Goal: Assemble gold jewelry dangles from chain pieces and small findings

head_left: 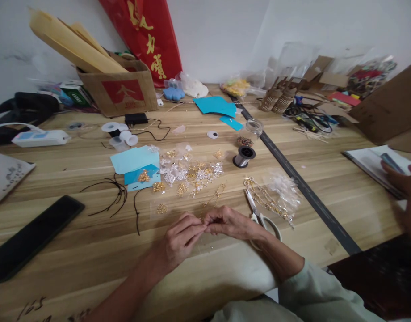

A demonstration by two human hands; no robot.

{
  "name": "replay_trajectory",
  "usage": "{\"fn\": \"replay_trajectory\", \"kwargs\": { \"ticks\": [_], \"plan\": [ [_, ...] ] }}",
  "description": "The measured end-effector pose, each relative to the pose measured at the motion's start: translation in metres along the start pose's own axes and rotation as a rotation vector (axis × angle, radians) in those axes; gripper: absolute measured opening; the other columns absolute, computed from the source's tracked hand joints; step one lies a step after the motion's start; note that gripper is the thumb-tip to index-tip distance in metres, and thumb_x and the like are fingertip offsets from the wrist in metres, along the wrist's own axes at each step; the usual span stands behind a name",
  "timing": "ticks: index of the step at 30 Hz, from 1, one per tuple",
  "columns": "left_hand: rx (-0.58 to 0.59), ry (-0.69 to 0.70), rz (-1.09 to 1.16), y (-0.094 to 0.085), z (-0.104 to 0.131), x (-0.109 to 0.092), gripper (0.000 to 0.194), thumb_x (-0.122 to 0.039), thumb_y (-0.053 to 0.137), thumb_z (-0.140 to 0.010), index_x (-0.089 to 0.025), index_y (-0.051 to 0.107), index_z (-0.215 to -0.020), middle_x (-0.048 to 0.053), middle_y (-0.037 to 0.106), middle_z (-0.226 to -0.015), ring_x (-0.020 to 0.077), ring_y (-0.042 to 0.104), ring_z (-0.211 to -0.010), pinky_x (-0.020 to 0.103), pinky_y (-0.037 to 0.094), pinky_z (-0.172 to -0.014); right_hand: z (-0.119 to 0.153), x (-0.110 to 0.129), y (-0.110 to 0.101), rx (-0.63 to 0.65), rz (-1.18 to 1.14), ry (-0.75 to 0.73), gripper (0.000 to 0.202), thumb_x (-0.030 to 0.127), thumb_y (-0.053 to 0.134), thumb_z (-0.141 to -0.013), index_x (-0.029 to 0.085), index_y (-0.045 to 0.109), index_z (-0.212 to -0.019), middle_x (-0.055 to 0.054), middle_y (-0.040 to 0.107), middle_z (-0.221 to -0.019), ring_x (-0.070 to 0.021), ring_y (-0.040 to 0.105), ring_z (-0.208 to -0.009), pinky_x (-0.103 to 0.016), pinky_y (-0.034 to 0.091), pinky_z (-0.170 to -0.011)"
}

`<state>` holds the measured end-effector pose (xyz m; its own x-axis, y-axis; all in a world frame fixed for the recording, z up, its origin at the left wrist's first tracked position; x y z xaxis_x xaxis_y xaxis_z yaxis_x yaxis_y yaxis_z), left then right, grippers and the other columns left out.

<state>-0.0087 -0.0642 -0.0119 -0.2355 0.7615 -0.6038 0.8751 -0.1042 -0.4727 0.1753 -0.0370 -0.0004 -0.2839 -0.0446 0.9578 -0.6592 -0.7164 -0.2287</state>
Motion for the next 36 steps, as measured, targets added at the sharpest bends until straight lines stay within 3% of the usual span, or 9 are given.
{"fn": "replay_trajectory", "kwargs": {
  "ticks": [10,16,23,28,33,36],
  "plan": [
    [0.086,-0.064,-0.001,-0.001,0.004,0.006,0.013,-0.003,0.055,-0.083,-0.014,0.061,-0.086,0.006,0.061,-0.079,0.0144,0.056,-0.075,0.026,0.048,-0.066,-0.002,-0.002,0.002,0.010,-0.090,0.012,0.017,0.030,0.059,-0.084,0.013,0.058,-0.081,0.004,0.050,-0.064,-0.0078,0.044,-0.058,-0.020,0.034,-0.055],
    [0.048,-0.210,-0.010,-0.002,0.000,0.004,0.010,-0.007,0.054,-0.084,-0.015,0.059,-0.080,0.005,0.060,-0.074,0.0140,0.056,-0.071,0.024,0.047,-0.065,-0.002,-0.004,0.002,-0.103,-0.107,-0.022,0.018,0.031,0.060,-0.084,0.014,0.057,-0.086,0.003,0.049,-0.067,-0.0074,0.043,-0.059,-0.019,0.035,-0.055],
    [-0.019,-0.472,0.096,-0.001,0.000,0.008,0.009,-0.010,0.056,-0.079,-0.015,0.059,-0.072,0.003,0.062,-0.069,0.0130,0.057,-0.065,0.022,0.046,-0.062,-0.002,0.002,0.007,-0.225,0.104,-0.105,0.010,0.019,0.060,-0.082,0.016,0.053,-0.087,0.001,0.056,-0.076,-0.0086,0.052,-0.064,-0.019,0.041,-0.058],
    [-0.032,-0.701,0.245,-0.002,0.001,0.012,0.007,-0.015,0.058,-0.077,-0.016,0.061,-0.071,0.002,0.063,-0.069,0.0131,0.058,-0.067,0.021,0.045,-0.064,-0.001,0.003,0.010,-0.279,0.199,-0.186,0.009,0.021,0.059,-0.084,0.017,0.052,-0.089,0.000,0.057,-0.080,-0.0095,0.055,-0.066,-0.021,0.046,-0.062],
    [-0.076,-0.900,0.390,-0.004,-0.001,0.015,0.008,-0.022,0.064,-0.071,-0.015,0.064,-0.069,0.002,0.064,-0.068,0.0138,0.057,-0.065,0.022,0.044,-0.061,-0.002,0.003,0.010,-0.312,0.226,-0.256,0.021,0.020,0.057,-0.085,0.017,0.049,-0.105,-0.001,0.057,-0.082,-0.0106,0.056,-0.069,-0.023,0.049,-0.063],
    [-0.127,-0.974,0.453,-0.005,-0.002,0.016,0.009,-0.024,0.067,-0.067,-0.014,0.065,-0.067,0.001,0.062,-0.065,0.0131,0.055,-0.063,0.022,0.043,-0.060,-0.002,0.004,0.010,-0.387,0.304,-0.336,0.033,0.021,0.059,-0.084,0.017,0.047,-0.114,-0.006,0.055,-0.097,-0.0110,0.055,-0.071,-0.024,0.050,-0.061]
  ]
}}
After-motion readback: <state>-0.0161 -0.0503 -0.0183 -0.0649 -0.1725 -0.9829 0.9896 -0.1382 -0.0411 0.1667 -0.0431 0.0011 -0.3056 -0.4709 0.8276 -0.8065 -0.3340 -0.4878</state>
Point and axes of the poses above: each hand's wrist, its own z-axis away from the middle knuckle, its own y-axis out of the palm, x = y × z, the point moved 1 cm from there along -z, towards the middle knuckle
